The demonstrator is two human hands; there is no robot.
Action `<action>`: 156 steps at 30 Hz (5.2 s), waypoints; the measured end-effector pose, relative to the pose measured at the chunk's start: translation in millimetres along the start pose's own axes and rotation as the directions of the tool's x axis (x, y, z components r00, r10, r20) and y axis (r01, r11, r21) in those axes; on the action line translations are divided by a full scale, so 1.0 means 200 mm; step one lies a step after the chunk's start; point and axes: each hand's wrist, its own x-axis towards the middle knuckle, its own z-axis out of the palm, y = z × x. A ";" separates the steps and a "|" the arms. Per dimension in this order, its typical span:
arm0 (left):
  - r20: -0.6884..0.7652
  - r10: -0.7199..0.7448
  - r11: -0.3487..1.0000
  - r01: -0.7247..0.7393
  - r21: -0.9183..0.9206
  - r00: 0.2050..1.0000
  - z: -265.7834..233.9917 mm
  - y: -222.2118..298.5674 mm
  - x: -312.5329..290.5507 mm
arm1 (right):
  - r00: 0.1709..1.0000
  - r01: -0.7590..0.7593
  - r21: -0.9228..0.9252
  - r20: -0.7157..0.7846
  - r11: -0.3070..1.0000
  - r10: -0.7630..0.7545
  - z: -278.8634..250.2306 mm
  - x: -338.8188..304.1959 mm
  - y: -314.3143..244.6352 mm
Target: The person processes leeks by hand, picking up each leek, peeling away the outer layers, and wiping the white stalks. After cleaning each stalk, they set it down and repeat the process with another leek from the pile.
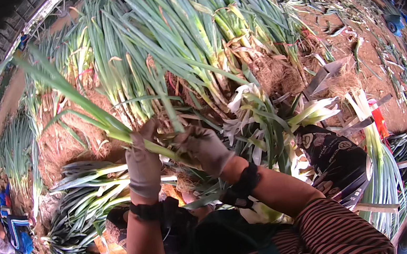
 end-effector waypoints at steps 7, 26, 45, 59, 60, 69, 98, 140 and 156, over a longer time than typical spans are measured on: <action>-0.093 -0.142 0.619 0.015 -0.785 0.986 -0.20 -0.25 0.13 | 0.994 -0.099 -0.218 0.032 0.971 0.109 0.02 -0.23 -0.22; 0.031 0.291 0.632 -0.168 -0.757 0.956 -0.13 -0.07 0.10 | 0.815 0.509 -0.794 0.320 0.333 -0.483 0.23 0.13 -0.37; 0.125 0.103 0.538 0.051 -0.842 0.987 -0.04 -0.10 0.06 | 0.665 0.685 -0.641 0.358 0.345 -0.656 0.26 0.12 -0.19; -0.054 -0.072 0.520 -0.009 -0.854 0.996 -0.19 -0.19 0.10 | 0.799 0.599 -0.735 0.573 0.316 -0.182 -0.15 -0.30 -0.36; -0.126 -0.093 0.582 -0.049 -0.812 0.988 -0.22 -0.13 0.09 | 0.807 0.591 -0.791 0.579 0.159 -0.120 -0.19 -0.35 -0.37; -0.203 -0.045 0.568 -0.142 -0.810 0.978 -0.27 -0.11 0.10 | 0.955 0.280 -0.900 0.226 -0.334 0.193 -0.42 -0.41 -0.39; -0.260 -0.107 0.686 -0.118 -0.718 0.960 -0.35 -0.07 0.08 | 0.788 -0.346 -0.446 -0.615 0.826 -0.002 -0.70 -0.39 -0.43; -0.580 -0.112 0.945 -0.095 -0.314 0.807 -0.15 0.08 -0.81 | 0.658 0.354 -0.751 0.624 -0.558 -0.421 0.41 0.05 -0.26; -0.552 0.044 0.977 -0.150 -0.149 0.833 -0.27 0.12 -0.93 | 0.764 0.404 -0.912 0.379 -0.069 -0.522 0.26 0.00 -0.39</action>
